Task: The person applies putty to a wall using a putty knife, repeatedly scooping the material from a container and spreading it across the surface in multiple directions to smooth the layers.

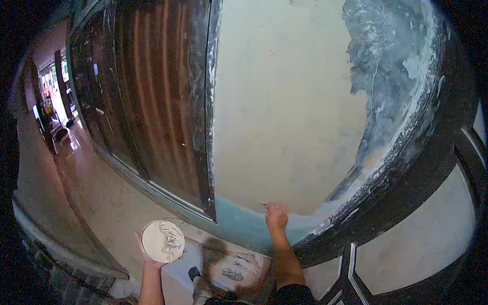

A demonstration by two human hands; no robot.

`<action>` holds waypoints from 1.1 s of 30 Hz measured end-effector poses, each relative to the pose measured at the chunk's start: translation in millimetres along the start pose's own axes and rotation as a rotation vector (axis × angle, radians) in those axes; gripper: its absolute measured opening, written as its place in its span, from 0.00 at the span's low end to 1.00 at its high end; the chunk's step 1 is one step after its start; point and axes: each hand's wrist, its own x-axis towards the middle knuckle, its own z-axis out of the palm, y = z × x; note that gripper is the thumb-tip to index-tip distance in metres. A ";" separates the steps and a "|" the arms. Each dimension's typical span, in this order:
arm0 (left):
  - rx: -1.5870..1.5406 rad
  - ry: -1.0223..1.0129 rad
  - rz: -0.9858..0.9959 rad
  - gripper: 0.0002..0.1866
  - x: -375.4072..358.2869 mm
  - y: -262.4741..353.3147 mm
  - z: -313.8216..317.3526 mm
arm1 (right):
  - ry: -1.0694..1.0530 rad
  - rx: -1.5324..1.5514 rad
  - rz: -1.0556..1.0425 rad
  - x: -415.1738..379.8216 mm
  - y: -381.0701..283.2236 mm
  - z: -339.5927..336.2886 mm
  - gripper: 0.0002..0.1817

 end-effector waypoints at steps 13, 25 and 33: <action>-0.103 -0.079 -0.063 0.56 11.8 -7.6 43.2 | 0.077 0.189 0.041 13.3 -7.7 -69.5 0.06; -0.121 -0.346 -0.403 0.68 47.6 -100.0 134.4 | -0.102 0.506 -0.864 7.1 -96.7 -305.0 0.18; 0.113 -0.361 -0.359 0.60 49.1 -124.3 147.9 | -0.185 0.299 -0.996 -21.3 -107.7 -328.8 0.20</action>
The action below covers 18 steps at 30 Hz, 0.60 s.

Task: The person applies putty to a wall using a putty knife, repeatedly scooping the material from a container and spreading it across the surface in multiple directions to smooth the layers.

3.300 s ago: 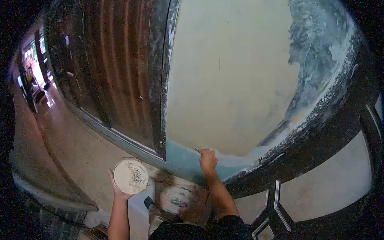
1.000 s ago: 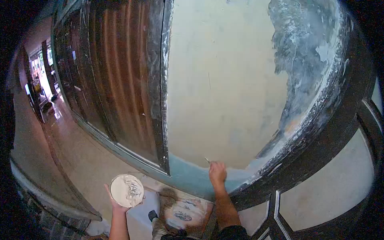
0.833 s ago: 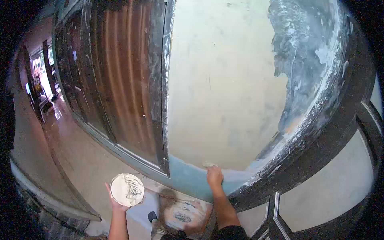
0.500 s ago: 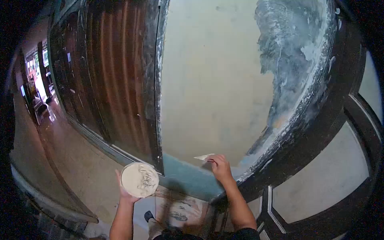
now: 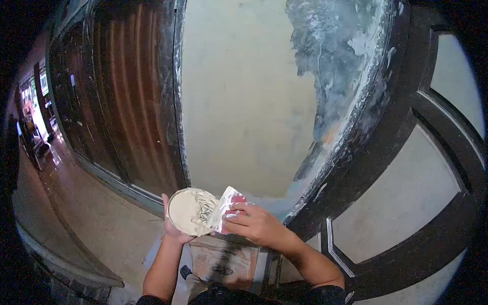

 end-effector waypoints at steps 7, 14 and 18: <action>-0.001 -0.015 0.038 0.57 4.4 -5.3 2.4 | 0.046 0.090 -0.004 -6.9 0.3 2.3 0.24; 0.035 -0.002 0.022 0.57 6.3 -6.5 -0.7 | 0.146 0.159 0.034 -8.1 0.3 10.8 0.22; -0.009 0.012 0.011 0.56 7.9 -8.0 -0.9 | 0.149 0.168 0.020 -5.5 -1.5 14.8 0.22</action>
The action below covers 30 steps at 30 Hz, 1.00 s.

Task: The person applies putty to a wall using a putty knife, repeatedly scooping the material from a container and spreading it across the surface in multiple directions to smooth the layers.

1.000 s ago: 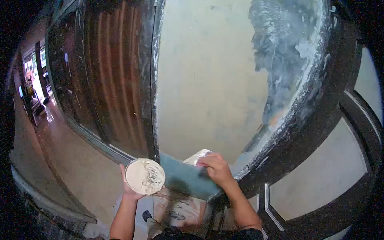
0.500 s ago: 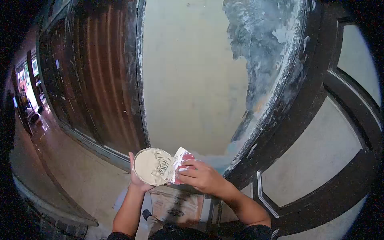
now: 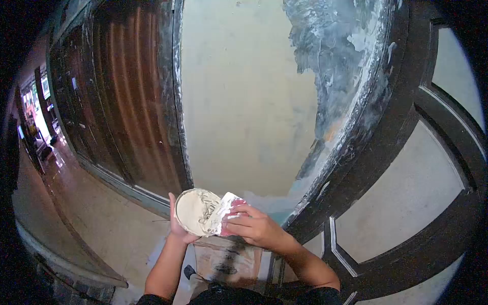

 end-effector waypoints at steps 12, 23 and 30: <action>-0.165 -0.017 -0.051 0.62 -22.0 2.1 -21.6 | 0.424 -0.249 0.309 -31.2 58.5 12.0 0.15; -0.207 0.333 0.230 0.58 -82.5 34.0 -90.2 | 0.171 -0.296 0.875 -144.5 186.3 169.0 0.08; -0.125 0.234 0.195 0.60 -93.2 44.7 -78.5 | 0.197 -0.345 0.943 -131.3 215.7 170.3 0.08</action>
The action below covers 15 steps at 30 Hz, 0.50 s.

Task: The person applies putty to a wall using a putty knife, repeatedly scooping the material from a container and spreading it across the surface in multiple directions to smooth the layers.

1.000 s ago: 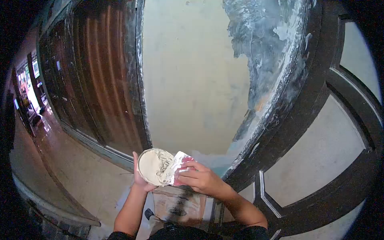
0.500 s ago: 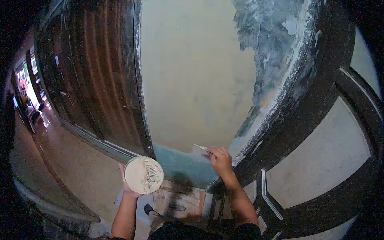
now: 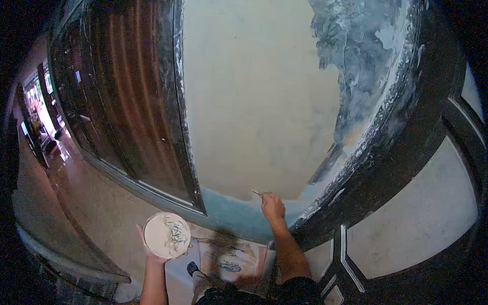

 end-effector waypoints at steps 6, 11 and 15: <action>-0.037 0.050 0.043 0.59 5.4 11.6 -12.5 | -0.038 -0.080 -0.032 4.8 -2.0 15.5 0.08; -0.057 0.110 0.082 0.61 6.3 13.7 -16.0 | -0.041 -0.073 0.043 2.8 -9.8 8.3 0.06; -0.111 0.082 0.041 0.63 1.8 17.9 -25.5 | -0.018 -0.072 -0.088 -2.3 0.4 27.4 0.07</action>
